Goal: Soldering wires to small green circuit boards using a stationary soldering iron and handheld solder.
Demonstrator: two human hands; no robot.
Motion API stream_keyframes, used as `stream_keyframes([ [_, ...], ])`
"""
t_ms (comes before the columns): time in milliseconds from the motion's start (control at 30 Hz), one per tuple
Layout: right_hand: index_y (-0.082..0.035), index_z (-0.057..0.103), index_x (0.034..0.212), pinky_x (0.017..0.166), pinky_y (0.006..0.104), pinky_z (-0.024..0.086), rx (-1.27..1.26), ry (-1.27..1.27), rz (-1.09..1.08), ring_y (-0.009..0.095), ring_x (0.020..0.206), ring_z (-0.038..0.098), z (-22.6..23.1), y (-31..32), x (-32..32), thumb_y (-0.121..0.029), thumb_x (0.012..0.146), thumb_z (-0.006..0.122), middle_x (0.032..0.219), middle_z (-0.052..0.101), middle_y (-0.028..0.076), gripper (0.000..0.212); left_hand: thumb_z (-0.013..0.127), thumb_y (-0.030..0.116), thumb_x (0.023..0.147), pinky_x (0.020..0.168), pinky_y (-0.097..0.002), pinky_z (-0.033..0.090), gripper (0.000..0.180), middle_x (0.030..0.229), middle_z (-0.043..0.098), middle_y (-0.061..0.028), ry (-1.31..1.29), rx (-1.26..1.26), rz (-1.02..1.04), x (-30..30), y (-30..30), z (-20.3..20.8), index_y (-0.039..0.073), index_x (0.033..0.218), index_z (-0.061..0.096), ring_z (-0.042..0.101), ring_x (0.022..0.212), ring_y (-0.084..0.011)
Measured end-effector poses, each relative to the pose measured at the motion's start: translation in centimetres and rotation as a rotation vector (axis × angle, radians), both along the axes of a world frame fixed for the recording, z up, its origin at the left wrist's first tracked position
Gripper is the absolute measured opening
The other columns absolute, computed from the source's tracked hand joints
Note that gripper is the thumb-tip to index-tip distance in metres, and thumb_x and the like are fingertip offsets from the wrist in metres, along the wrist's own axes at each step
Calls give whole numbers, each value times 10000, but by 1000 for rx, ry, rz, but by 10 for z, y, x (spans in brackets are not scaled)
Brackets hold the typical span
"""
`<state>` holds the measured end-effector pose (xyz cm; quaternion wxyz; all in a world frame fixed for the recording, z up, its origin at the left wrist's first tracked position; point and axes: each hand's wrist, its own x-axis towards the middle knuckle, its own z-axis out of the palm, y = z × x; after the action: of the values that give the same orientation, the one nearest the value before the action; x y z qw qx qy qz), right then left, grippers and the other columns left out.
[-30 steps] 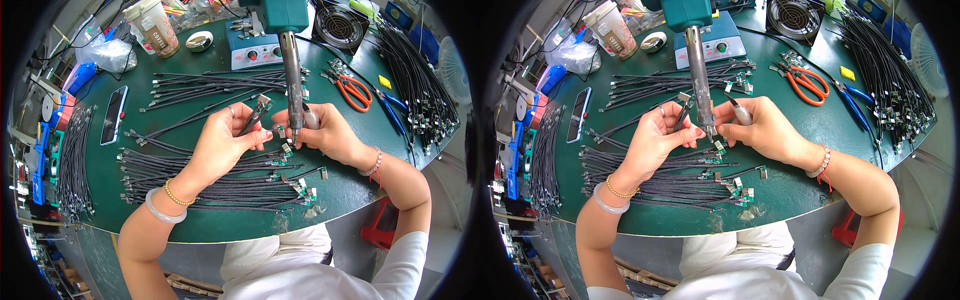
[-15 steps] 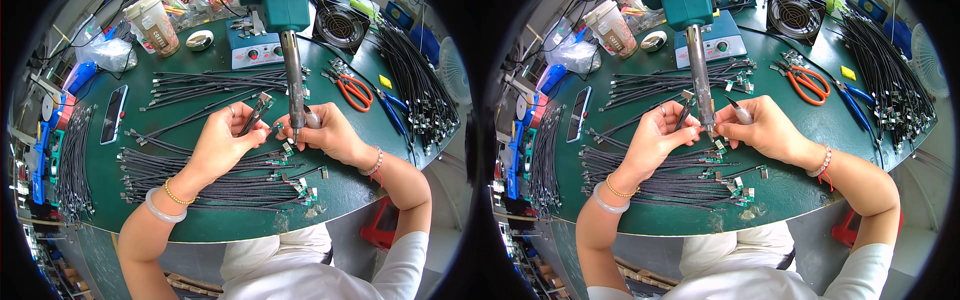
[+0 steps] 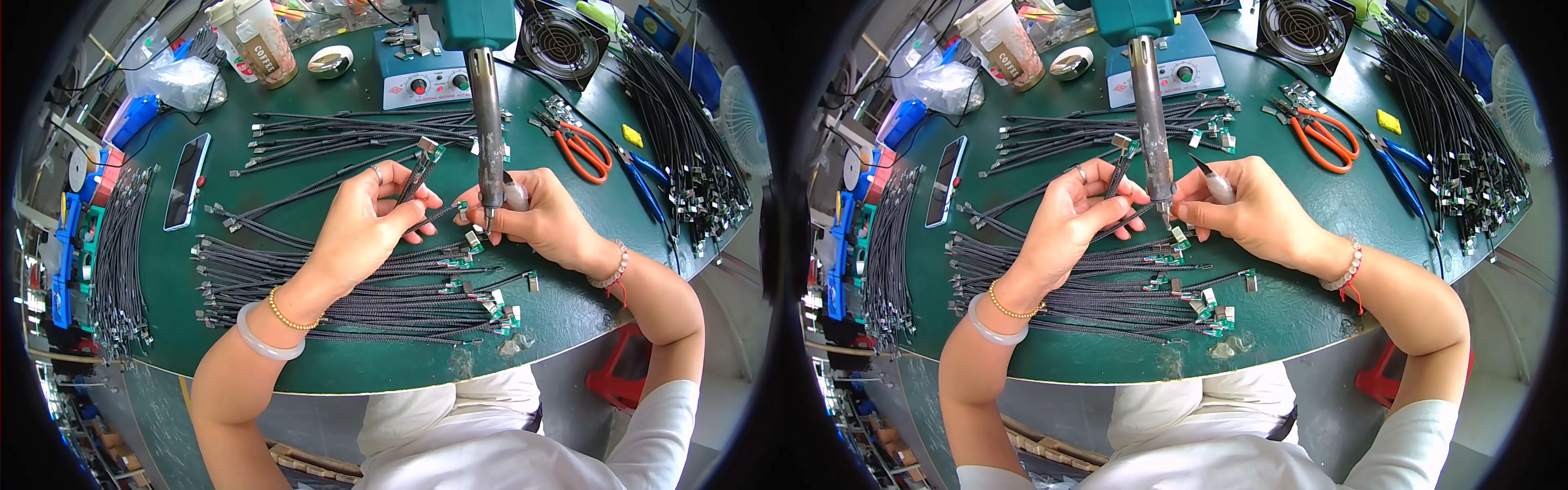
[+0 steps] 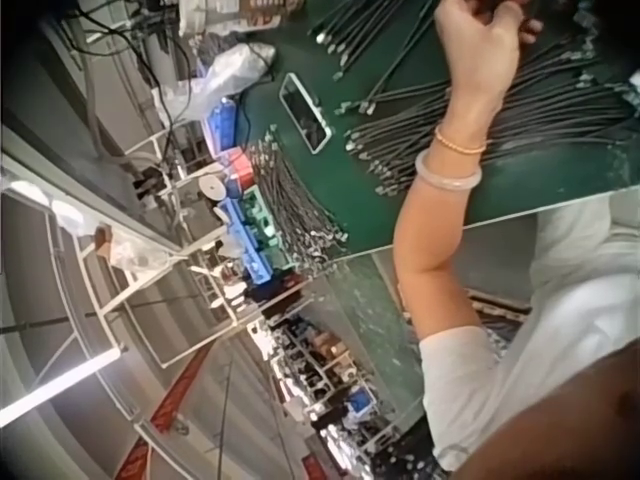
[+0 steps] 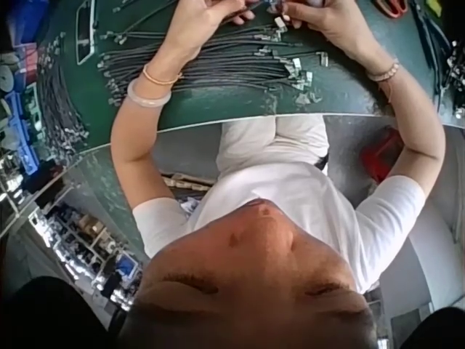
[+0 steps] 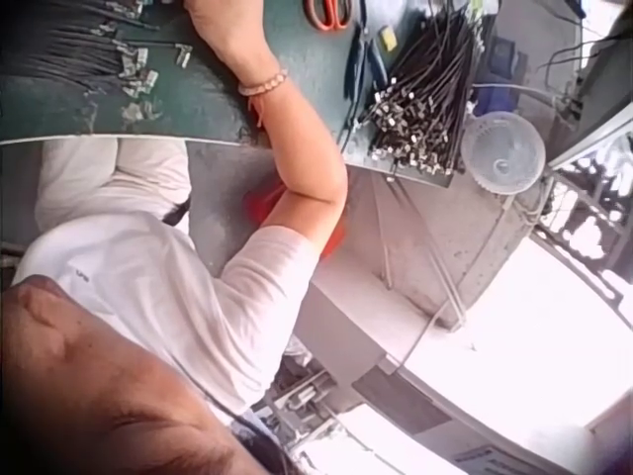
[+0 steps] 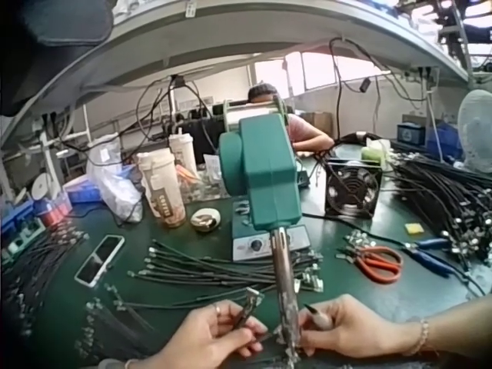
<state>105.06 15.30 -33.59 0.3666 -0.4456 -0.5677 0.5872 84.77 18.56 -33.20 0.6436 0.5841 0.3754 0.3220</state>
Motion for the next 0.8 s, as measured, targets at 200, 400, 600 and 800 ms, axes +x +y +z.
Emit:
stream_keyframes([
  [200,47,578,895,542,180,427,-1,8,-16,65,619,531,2,-6,-5,-42,788,584,818,629,96,139,529,3,798,548,-208,463,119,868,579,-89,12,75,42,-7,-9,6,-15,891,457,595,718,-122],
  [400,10,580,861,490,158,366,-65,0,-43,50,585,511,28,-26,-5,-69,785,596,761,616,71,111,635,-38,716,592,-185,425,193,886,556,-79,40,305,54,-4,-32,15,13,822,482,517,661,-63],
  [600,-29,559,786,471,153,343,-137,132,-121,42,558,494,49,-54,6,-106,772,637,692,585,27,111,646,-95,682,555,-170,397,302,827,603,-74,32,614,108,17,-55,29,47,608,390,455,594,-28],
  [800,-9,559,810,515,184,409,-180,249,-83,73,577,522,56,-65,26,-58,764,639,787,628,103,106,661,-80,672,492,-182,412,361,828,633,-125,135,959,85,34,-66,46,43,593,331,497,553,-60],
])
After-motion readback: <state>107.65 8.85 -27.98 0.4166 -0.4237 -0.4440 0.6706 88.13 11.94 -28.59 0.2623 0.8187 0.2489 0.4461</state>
